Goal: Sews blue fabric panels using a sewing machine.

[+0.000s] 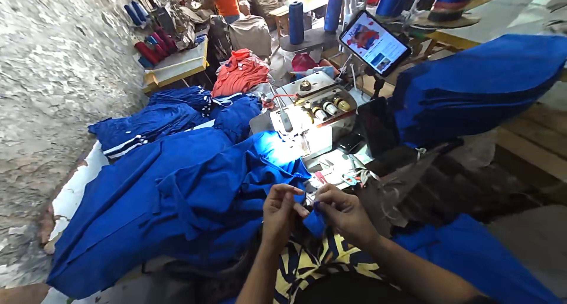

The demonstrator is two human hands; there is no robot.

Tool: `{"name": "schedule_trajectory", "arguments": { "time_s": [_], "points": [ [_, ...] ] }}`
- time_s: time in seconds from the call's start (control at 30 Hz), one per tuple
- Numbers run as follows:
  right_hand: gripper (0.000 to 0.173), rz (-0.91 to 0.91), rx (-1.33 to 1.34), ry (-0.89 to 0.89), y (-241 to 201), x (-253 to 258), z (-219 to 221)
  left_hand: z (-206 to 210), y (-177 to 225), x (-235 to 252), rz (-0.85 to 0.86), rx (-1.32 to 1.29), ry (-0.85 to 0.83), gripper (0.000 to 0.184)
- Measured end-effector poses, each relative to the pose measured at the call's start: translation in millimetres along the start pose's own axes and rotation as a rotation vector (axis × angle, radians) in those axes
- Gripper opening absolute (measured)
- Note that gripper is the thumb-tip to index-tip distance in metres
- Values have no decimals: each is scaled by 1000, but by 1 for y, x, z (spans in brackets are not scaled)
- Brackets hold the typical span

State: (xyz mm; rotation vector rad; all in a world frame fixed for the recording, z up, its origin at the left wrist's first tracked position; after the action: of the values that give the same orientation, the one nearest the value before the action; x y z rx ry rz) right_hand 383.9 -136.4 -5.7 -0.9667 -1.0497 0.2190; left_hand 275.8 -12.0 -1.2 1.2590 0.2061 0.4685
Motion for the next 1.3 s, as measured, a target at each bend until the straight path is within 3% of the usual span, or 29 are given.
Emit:
{"name": "schedule_trajectory", "arguments": {
  "time_s": [0.1, 0.23, 0.37, 0.43, 0.5, 0.57, 0.67, 0.73, 0.8, 1.0, 1.2, 1.3],
  "points": [
    [13, 75, 5, 84, 12, 3, 4, 11, -40, -1, -50, -30, 115, 27],
    [29, -53, -99, 95, 25, 0, 12, 19, -55, -1, -66, -112, 212, 20],
    [25, -175, -292, 98, 32, -1, 5, 8, -49, 3, 13, -31, 176, 11],
    [17, -124, -207, 80, 28, 4, -2, 5, -40, 4, -59, -61, 108, 14],
    [10, -41, -8, -3, 23, 11, -12, 4, -30, 4, -185, -116, 74, 18],
    [25, -122, 26, -223, 19, 19, -25, 4, -16, 5, -286, -145, 83, 20],
    [55, -371, -434, -502, 5, 27, -34, 5, 10, 8, -356, -41, 133, 7],
    [40, -496, -734, -571, -2, 29, -34, 5, 23, 11, -360, 163, 144, 11],
    [23, -565, -809, -581, -5, 31, -35, 3, 29, 13, -353, 311, 111, 11],
    [12, -481, -431, -497, 5, 34, -47, 6, 28, 15, -354, 442, -29, 6],
    [11, -400, -317, -458, 7, 31, -47, 11, 20, 14, -291, 463, 34, 6],
    [12, -355, -253, -452, 8, 30, -48, 13, 17, 11, -149, 596, 61, 9]
  ]
}}
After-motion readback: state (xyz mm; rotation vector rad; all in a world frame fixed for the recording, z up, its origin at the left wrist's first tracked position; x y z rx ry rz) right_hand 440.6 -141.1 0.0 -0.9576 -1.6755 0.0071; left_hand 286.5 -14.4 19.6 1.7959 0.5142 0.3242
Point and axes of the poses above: each hand's wrist, its own x-axis towards the middle knuckle, its own z-axis out of the palm, y = z × x, the point moved 2 cm from there along x, towards the middle knuckle, and after that the axes turned 14 degrees about -z, right-handed, at the moved point
